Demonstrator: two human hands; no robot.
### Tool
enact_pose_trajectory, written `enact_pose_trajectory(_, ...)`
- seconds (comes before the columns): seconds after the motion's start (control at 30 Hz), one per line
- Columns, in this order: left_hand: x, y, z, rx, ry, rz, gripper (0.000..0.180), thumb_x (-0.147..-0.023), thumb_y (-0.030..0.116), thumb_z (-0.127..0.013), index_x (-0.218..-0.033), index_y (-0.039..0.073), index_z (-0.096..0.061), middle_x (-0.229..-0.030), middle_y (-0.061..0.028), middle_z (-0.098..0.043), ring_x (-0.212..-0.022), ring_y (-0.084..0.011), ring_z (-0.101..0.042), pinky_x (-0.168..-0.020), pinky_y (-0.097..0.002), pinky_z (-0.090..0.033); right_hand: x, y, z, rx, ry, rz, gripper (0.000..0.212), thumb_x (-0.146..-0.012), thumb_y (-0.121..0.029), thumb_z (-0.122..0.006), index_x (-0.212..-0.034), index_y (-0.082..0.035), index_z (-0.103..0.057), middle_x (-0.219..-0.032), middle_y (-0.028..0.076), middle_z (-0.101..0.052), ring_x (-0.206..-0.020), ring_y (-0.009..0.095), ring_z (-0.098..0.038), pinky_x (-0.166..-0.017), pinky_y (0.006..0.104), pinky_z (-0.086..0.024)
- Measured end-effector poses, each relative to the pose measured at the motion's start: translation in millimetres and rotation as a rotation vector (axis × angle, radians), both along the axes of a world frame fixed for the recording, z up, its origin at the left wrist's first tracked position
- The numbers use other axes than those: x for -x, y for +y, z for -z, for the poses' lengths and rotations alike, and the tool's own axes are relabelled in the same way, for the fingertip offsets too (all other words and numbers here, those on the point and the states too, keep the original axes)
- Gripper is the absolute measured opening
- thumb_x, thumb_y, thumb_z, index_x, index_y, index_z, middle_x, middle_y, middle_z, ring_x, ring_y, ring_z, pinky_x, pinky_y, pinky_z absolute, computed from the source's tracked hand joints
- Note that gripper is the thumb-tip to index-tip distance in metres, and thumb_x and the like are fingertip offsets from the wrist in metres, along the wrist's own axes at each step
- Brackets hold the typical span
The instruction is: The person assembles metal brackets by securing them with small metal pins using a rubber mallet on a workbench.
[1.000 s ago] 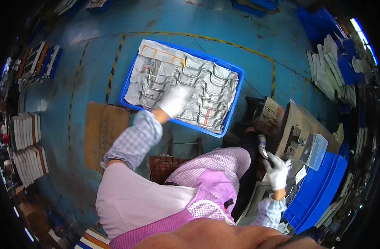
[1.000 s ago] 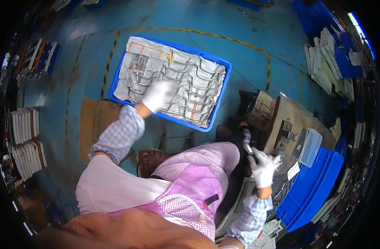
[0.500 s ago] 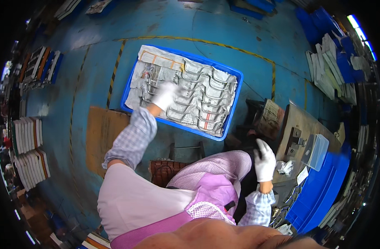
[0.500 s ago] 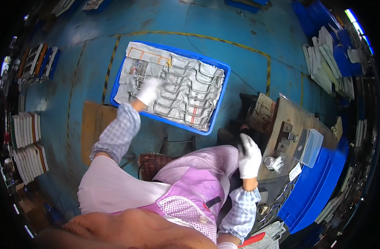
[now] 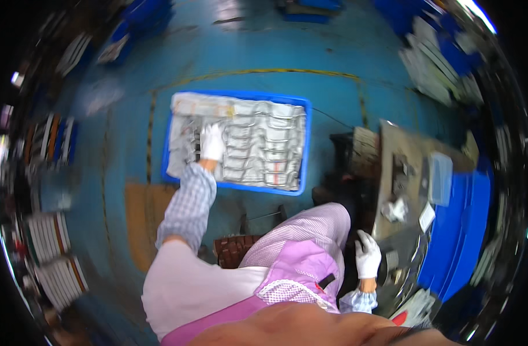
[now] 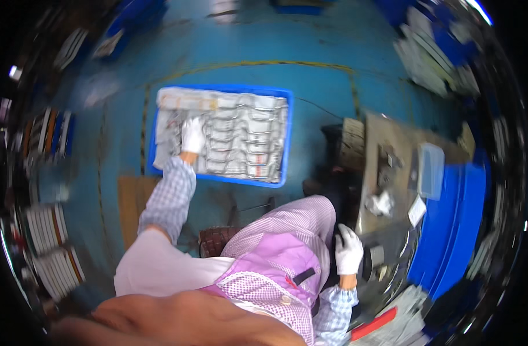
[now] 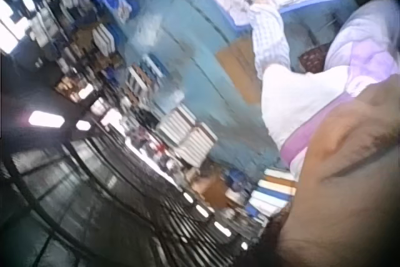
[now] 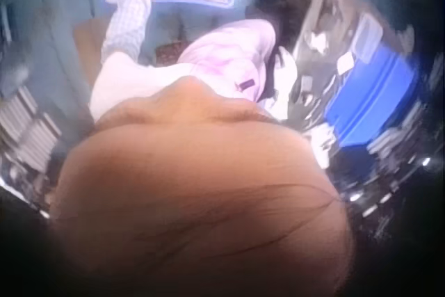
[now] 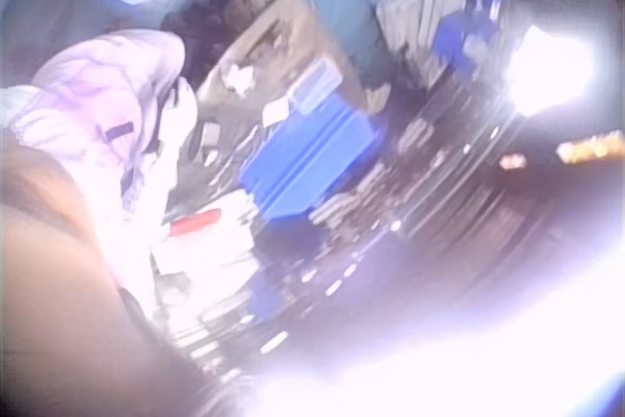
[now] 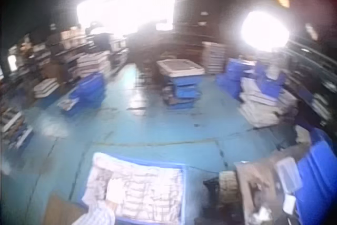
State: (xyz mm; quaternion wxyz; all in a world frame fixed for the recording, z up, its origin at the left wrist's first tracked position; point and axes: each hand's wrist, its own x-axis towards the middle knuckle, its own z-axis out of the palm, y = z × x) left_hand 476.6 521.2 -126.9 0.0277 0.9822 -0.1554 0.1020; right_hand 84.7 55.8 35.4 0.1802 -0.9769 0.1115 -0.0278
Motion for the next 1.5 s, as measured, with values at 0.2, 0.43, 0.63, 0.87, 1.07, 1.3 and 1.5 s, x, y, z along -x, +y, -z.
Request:
enact_pose_trajectory(0.2, 121.3, -228.3, -78.9, 0.634, 0.065, 0.798, 0.026, -0.091, 0.005, -0.07, -0.116, 0.013, -0.073, -0.114, -0.007, -0.071, -0.106, -0.0296, -0.067, -0.094, -0.0439, -0.052, 4.8, 32.5, 5.5, -0.113, -0.015, -0.114, 0.019, -0.088, -0.02, -0.066, -0.103, -0.012, -0.073, -0.097, 0.012, -0.071, -0.085, 0.033, -0.068, -0.078, 0.0449, -0.054)
enact_pose_trajectory(0.43, 238.9, -369.7, -165.9, 0.793, 0.127, 1.462, 0.038, -0.079, -0.002, -0.072, -0.115, 0.01, -0.072, -0.113, -0.0069, -0.072, -0.101, -0.0296, -0.069, -0.089, -0.0423, -0.055, 111.4, 0.8, -57.4, -0.594, -0.16, 0.232, 0.03, -0.096, -0.027, -0.067, -0.12, -0.012, -0.076, -0.114, 0.015, -0.076, -0.106, 0.031, -0.072, -0.096, 0.0405, -0.056)
enact_pose_trajectory(0.63, 304.6, -398.9, -151.3, 0.761, 0.237, 1.602, 0.038, -0.079, -0.001, -0.073, -0.115, 0.01, -0.071, -0.108, -0.0089, -0.072, -0.092, -0.0314, -0.069, -0.081, -0.0443, -0.056, 281.3, -132.6, -27.8, 0.119, -0.132, 1.271, 0.031, -0.099, -0.037, -0.062, -0.117, -0.016, -0.077, -0.116, 0.016, -0.074, -0.105, 0.031, -0.072, -0.088, 0.0457, -0.057)
enact_pose_trajectory(0.87, 350.1, -412.2, -147.7, 0.451, 0.298, 1.794, 0.035, -0.083, 0.004, -0.07, -0.118, 0.011, -0.072, -0.102, -0.0087, -0.072, -0.089, -0.0296, -0.068, -0.081, -0.0438, -0.054, 268.9, -224.1, 8.1, -0.185, 0.355, 1.441, 0.055, -0.098, -0.058, -0.053, -0.12, -0.014, -0.078, -0.13, 0.015, -0.072, -0.12, 0.034, -0.069, -0.098, 0.0518, -0.053)
enact_pose_trajectory(1.07, 392.8, -453.1, -150.6, 0.453, 0.372, 1.935, 0.031, -0.086, 0.003, -0.071, -0.117, 0.01, -0.072, -0.101, -0.007, -0.072, -0.09, -0.0281, -0.068, -0.083, -0.0427, -0.054, 304.7, -222.9, 11.8, -0.218, 0.2, 1.565, 0.043, -0.091, -0.042, -0.061, -0.115, -0.013, -0.079, -0.12, 0.014, -0.076, -0.11, 0.031, -0.074, -0.087, 0.0471, -0.058)
enact_pose_trajectory(1.3, 441.0, -502.6, -177.7, 0.582, 1.55, 1.132, 0.05, -0.11, 0.034, -0.054, -0.147, 0.001, -0.055, -0.124, -0.0162, -0.072, -0.081, -0.0169, -0.075, -0.064, -0.0279, -0.058, 264.0, -122.7, -37.3, 0.095, -0.28, 1.223, 0.033, -0.079, -0.041, -0.068, -0.076, -0.01, -0.077, -0.075, 0.018, -0.072, -0.074, 0.035, -0.073, -0.071, 0.0464, -0.059)
enact_pose_trajectory(1.5, 457.7, -492.2, -161.9, 0.243, 1.167, 1.384, 0.047, -0.1, 0.044, -0.063, -0.099, -0.002, -0.068, -0.072, -0.0207, -0.067, -0.072, -0.0346, -0.072, -0.067, -0.0473, -0.053, 300.4, -12.9, -72.3, 0.051, -0.384, 0.784, 0.02, -0.078, -0.024, -0.073, -0.091, -0.01, -0.077, -0.092, 0.012, -0.076, -0.087, 0.03, -0.073, -0.079, 0.04, -0.058)
